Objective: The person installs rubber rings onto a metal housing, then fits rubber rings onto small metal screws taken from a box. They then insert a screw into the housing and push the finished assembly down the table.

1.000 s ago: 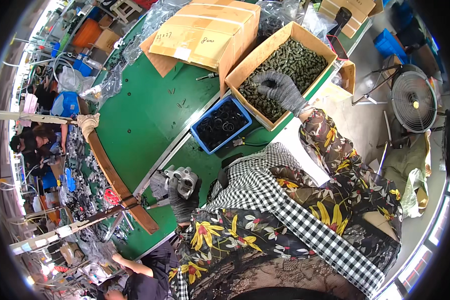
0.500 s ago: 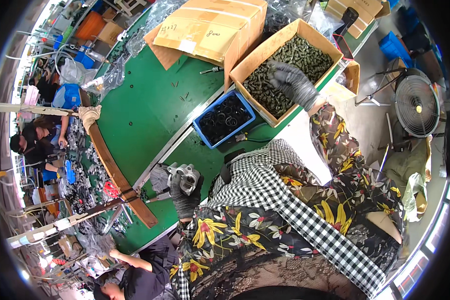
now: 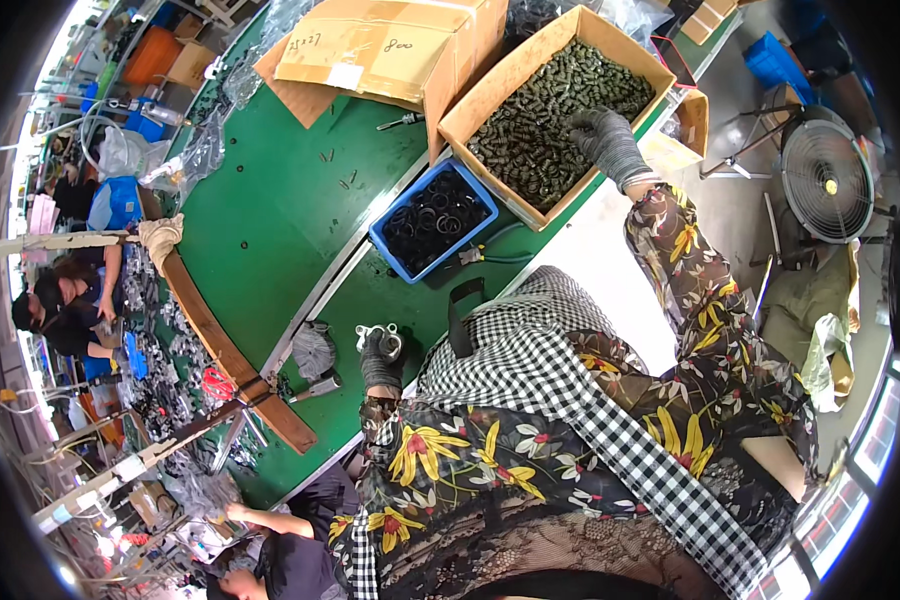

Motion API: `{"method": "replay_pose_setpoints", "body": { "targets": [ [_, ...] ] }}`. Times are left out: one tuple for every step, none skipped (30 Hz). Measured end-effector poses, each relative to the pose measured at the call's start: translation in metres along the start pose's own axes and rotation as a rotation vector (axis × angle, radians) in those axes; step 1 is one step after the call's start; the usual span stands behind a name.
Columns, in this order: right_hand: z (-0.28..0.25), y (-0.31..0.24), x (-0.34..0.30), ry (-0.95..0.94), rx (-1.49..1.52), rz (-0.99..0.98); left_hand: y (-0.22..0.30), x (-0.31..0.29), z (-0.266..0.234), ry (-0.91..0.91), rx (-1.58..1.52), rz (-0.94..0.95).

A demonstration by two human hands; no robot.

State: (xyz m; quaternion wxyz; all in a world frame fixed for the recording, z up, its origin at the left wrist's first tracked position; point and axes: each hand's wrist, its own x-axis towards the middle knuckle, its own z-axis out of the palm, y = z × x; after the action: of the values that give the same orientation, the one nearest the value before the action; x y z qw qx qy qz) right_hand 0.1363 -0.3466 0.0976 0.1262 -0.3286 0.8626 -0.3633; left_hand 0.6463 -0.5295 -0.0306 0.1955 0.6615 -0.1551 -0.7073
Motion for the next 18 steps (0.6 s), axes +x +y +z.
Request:
{"method": "replay_pose_setpoints", "body": {
  "targets": [
    [-0.003,0.000,-0.003,0.056,-0.073,-0.072,0.000,0.006,0.002,0.029,0.026,0.014],
    [-0.006,0.002,-0.007,0.113,-0.150,-0.142,-0.002,0.013,0.003,0.055,0.053,0.026],
    [-0.003,0.005,-0.007,0.148,-0.111,-0.220,-0.006,0.030,-0.006,0.054,0.053,0.027],
    [0.011,-0.005,-0.001,0.131,-0.095,-0.251,-0.013,0.055,-0.035,0.107,0.077,0.114],
    [0.013,-0.002,-0.004,0.196,-0.120,-0.275,-0.014,0.062,-0.032,0.133,0.139,0.181],
    [0.016,-0.001,-0.005,0.259,-0.143,-0.302,-0.014,0.066,-0.033,0.127,0.143,0.179],
    [0.010,0.007,-0.011,0.311,-0.134,-0.281,-0.008,0.057,-0.014,0.160,0.436,0.291],
    [0.005,0.014,-0.015,0.328,-0.153,-0.253,-0.002,0.048,0.007,0.188,0.725,0.410],
    [0.006,0.008,-0.013,0.352,-0.074,-0.168,0.006,0.046,0.012,0.102,1.172,0.492],
    [0.006,0.004,-0.012,0.374,0.004,-0.083,0.011,0.044,0.016,0.101,1.175,0.493],
    [0.009,0.003,-0.009,0.367,-0.030,-0.121,0.015,0.044,0.018,0.132,1.377,0.502],
    [0.011,0.003,-0.006,0.363,-0.028,-0.127,0.016,0.042,0.017,0.164,1.579,0.506],
    [0.013,0.002,-0.002,0.280,-0.075,-0.144,0.016,0.038,0.011,0.170,1.573,0.502],
    [0.012,0.002,-0.001,0.205,-0.120,-0.149,0.017,0.034,0.004,0.069,1.392,0.574],
    [0.011,0.001,0.000,0.107,-0.111,-0.092,0.019,0.031,-0.003,-0.028,1.206,0.638],
    [0.005,-0.006,-0.003,0.115,-0.120,-0.076,0.019,0.026,0.005,-0.045,1.216,0.636],
    [-0.002,-0.014,-0.005,0.004,-0.194,0.005,0.018,0.020,0.012,-0.089,1.205,0.686],
    [-0.004,-0.022,-0.005,-0.111,-0.260,0.075,0.020,0.011,0.017,-0.119,1.186,0.739]
  ]
}}
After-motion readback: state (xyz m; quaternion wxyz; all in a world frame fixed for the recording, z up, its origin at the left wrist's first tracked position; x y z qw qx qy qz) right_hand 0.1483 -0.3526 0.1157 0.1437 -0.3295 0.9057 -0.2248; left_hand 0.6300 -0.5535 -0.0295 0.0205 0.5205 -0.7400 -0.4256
